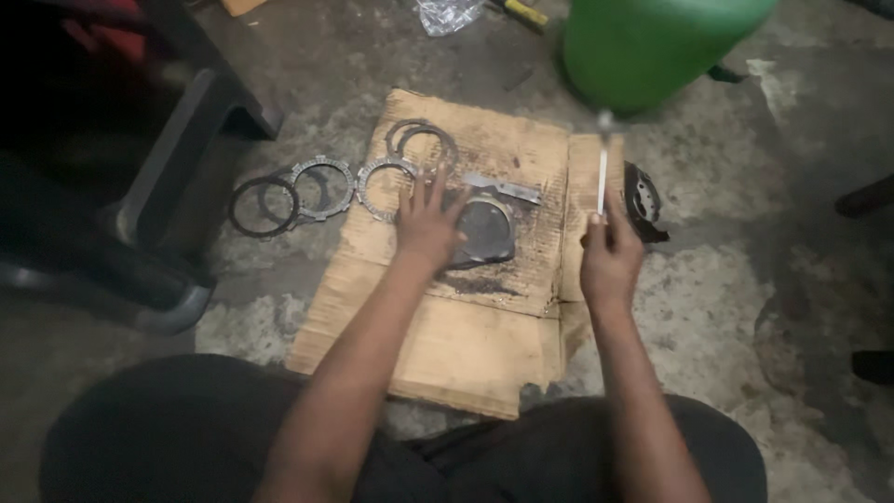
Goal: The person uses a wrench to scrape debris from a metal housing and handles several metal rings on a piece of cardboard on the floor.
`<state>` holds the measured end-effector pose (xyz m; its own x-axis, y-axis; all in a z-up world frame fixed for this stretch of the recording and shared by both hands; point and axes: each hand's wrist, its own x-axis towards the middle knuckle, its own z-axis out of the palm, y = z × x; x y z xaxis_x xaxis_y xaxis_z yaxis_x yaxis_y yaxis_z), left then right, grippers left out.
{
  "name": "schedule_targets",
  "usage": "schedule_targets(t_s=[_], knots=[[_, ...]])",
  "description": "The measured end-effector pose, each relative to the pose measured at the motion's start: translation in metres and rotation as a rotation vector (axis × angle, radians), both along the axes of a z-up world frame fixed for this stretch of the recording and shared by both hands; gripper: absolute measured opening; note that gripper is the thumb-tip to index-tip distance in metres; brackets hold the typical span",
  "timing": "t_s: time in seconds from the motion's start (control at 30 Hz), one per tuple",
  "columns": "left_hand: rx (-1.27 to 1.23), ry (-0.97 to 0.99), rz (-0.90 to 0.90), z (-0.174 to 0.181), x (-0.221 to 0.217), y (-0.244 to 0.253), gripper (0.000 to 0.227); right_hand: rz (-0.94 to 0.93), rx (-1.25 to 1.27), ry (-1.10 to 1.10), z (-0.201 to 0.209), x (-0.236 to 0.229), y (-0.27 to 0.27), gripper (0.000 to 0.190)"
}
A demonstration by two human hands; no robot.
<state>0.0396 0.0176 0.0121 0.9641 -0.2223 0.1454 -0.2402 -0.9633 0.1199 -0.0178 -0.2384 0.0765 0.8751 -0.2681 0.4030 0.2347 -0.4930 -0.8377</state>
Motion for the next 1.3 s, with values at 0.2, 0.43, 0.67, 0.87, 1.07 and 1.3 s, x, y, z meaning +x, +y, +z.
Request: schedule_targets(t_s=[0.2,0.43,0.67,0.87,1.07,1.3], knots=[[-0.172,0.161,0.062,0.012,-0.004,-0.011,0.09,0.006,0.409,0.18,0.01,-0.003,0.008,0.041],[0.002,-0.079,0.048,-0.001,0.001,-0.001,0.063,0.26,0.56,0.15,0.002,0.004,0.003,0.033],[-0.168,0.235,0.098,0.003,-0.003,0.003,0.098,0.046,-0.245,0.34,-0.001,-0.015,0.014,0.023],[-0.236,0.225,0.063,-0.012,-0.001,0.006,0.084,0.143,-0.183,0.391,-0.022,-0.03,0.024,0.048],[-0.185,0.12,0.079,-0.034,-0.002,0.003,0.07,0.269,-0.505,0.041,-0.019,-0.03,0.019,0.04],[-0.144,0.105,0.074,-0.033,-0.004,0.002,0.071,0.159,-0.278,0.345,-0.002,-0.035,0.028,0.042]])
